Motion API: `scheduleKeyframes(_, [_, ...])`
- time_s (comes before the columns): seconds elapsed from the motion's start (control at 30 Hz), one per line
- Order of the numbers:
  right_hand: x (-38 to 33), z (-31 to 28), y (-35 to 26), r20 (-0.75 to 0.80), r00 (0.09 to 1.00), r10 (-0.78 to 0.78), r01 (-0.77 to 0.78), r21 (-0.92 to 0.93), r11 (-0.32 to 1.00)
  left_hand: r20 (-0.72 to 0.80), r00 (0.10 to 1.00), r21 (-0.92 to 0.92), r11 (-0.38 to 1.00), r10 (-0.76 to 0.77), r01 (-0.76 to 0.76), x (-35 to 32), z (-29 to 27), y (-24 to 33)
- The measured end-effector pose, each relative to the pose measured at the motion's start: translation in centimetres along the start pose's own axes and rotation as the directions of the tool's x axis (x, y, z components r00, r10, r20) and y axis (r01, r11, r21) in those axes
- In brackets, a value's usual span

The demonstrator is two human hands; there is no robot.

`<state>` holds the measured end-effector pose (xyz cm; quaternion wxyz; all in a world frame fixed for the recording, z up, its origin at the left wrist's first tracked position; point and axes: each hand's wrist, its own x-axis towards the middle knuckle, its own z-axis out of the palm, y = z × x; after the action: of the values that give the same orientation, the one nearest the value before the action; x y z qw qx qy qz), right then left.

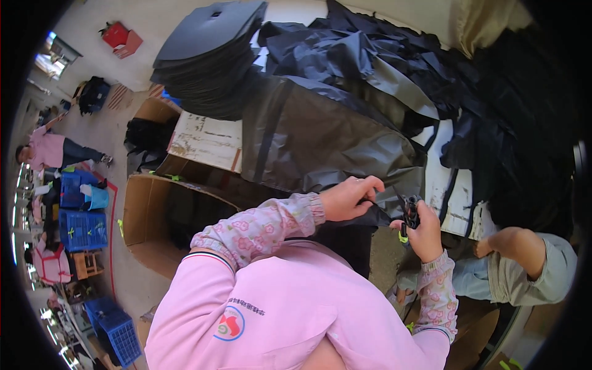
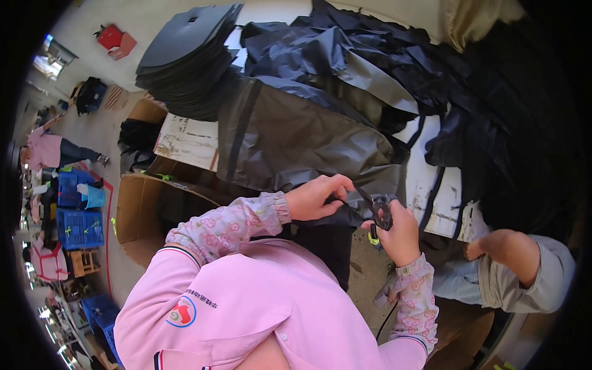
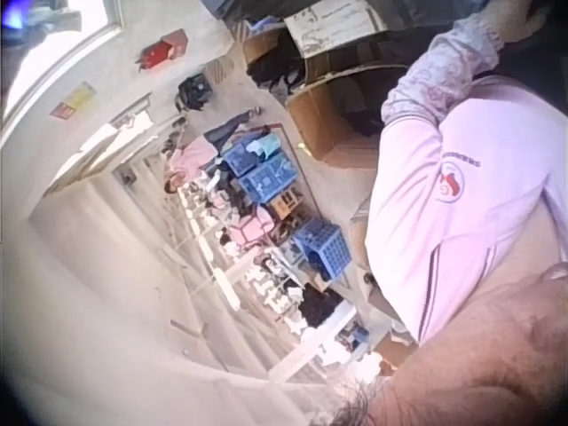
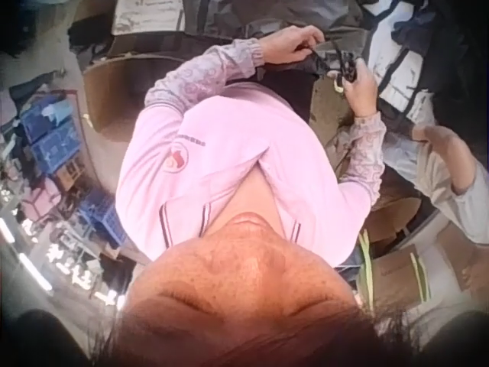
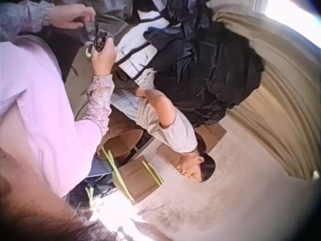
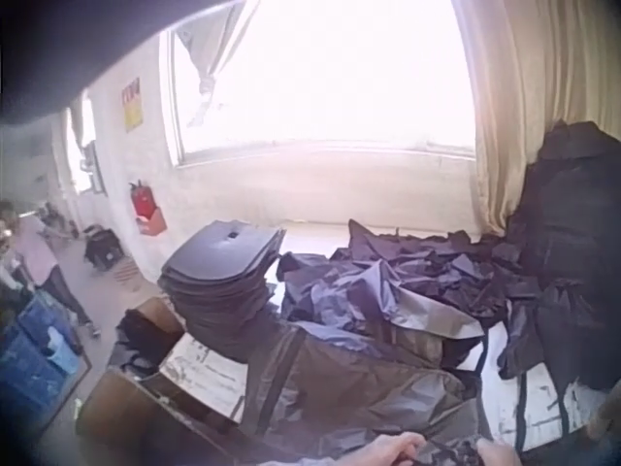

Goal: Trimming excess material from fabric components using scissors on a workbench.

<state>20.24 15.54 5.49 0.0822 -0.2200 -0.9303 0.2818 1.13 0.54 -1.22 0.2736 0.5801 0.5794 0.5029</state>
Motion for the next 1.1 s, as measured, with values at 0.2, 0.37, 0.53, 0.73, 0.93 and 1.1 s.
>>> scheduleKeyframes(0.2, [0.6, 3.8, 1.2, 0.046, 0.999, -0.024, 0.022, 0.05, 0.998, -0.156, 0.983, 0.187, 0.98, 0.098, -0.068, -4.0, -1.9, 1.5])
scheduleKeyframes(0.37, [1.3, 3.7, 1.8, 0.05, 0.997, -0.058, 0.055, 0.065, 0.996, -0.625, 0.768, 0.56, 0.766, 0.139, 0.317, -12.4, -6.7, 1.2])
scheduleKeyframes(0.53, [1.6, 4.1, 2.2, 0.01, 1.0, 0.012, -0.014, 0.168, 0.986, -0.857, 0.465, 0.093, 0.821, -0.222, 0.563, -16.2, -14.2, -4.9])
scheduleKeyframes(0.73, [3.0, 5.0, 0.6, 0.004, 1.0, -0.012, 0.011, 0.189, 0.982, -0.772, 0.514, -0.068, 0.853, -0.373, 0.517, -16.3, -15.3, -5.6])
scheduleKeyframes(0.93, [3.5, 4.8, -1.0, 0.015, 1.0, -0.014, 0.01, 0.223, 0.975, -0.638, 0.654, -0.298, 0.914, -0.406, 0.276, -15.6, -15.1, -3.2])
scheduleKeyframes(1.1, [3.6, 2.8, -0.4, 0.017, 0.994, 0.108, -0.109, 0.269, 0.957, -0.874, 0.364, -0.365, 0.93, -0.323, -0.052, -21.8, -24.8, 8.6])
